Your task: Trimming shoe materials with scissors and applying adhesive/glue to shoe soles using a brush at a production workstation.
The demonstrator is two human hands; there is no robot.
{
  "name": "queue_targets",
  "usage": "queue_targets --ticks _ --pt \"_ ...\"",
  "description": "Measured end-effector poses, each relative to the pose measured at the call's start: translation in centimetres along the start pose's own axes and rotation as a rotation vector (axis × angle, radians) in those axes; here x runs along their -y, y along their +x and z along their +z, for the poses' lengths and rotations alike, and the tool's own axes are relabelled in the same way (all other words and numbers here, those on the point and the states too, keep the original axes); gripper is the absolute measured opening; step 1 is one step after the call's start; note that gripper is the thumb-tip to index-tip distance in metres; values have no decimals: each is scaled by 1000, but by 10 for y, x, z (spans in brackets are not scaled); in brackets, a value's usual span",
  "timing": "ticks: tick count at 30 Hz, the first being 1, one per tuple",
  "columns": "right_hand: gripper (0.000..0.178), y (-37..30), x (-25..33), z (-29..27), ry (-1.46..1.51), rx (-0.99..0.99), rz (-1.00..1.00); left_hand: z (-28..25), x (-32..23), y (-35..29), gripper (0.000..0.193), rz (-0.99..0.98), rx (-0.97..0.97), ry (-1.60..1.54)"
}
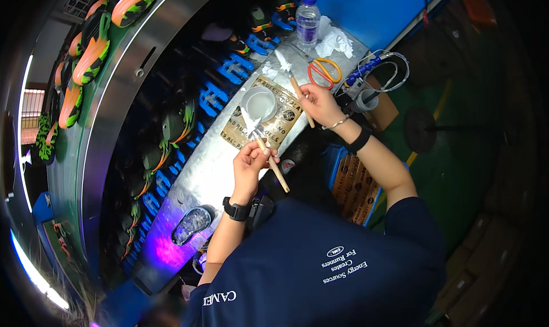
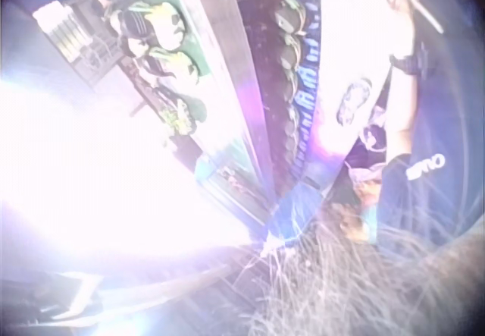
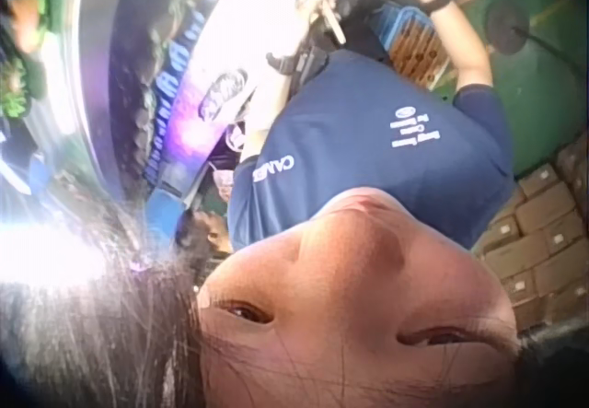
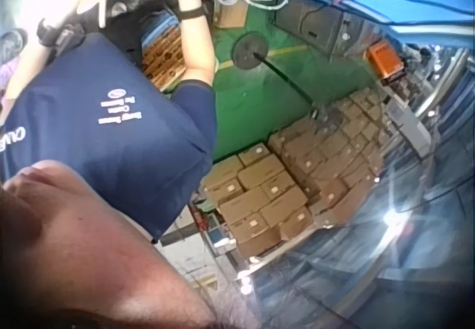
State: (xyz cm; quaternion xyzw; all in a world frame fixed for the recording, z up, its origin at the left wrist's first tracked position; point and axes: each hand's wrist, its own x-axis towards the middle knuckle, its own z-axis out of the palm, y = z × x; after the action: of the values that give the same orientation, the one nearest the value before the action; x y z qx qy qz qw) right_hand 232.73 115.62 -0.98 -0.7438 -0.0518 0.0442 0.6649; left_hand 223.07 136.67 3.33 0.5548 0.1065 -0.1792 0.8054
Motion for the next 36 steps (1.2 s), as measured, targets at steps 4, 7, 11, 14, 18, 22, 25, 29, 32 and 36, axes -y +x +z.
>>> queue_targets --ticks 4,7,11,14,18,22,25,29,32,36 --pt "13 -21 11 -8 -7 -36 -9 15 -6 11 22 -29 80 2" --pt "12 -24 7 -15 16 -55 17 19 -6 14 25 -34 101 14" --pt "13 -23 8 -14 114 -41 55 18 -9 16 27 -64 98 31" --pt "11 -7 -27 -18 -57 -37 86 17 -11 15 28 -59 105 26" --pt "20 29 -90 -22 -240 -120 43 15 -11 14 29 -66 124 32" --pt "24 55 -91 -20 -608 -150 156 12 -14 8 28 -56 102 37" --pt "21 53 -83 -9 -757 -324 -130 10 -14 7 27 -41 96 80" --pt "25 25 21 34 57 87 62 2 -6 2 25 29 75 16" --pt "26 0 70 53 181 301 61 7 -10 1 26 62 68 -33" --pt "24 -11 79 77 188 417 185 5 -13 -5 26 140 36 -51"
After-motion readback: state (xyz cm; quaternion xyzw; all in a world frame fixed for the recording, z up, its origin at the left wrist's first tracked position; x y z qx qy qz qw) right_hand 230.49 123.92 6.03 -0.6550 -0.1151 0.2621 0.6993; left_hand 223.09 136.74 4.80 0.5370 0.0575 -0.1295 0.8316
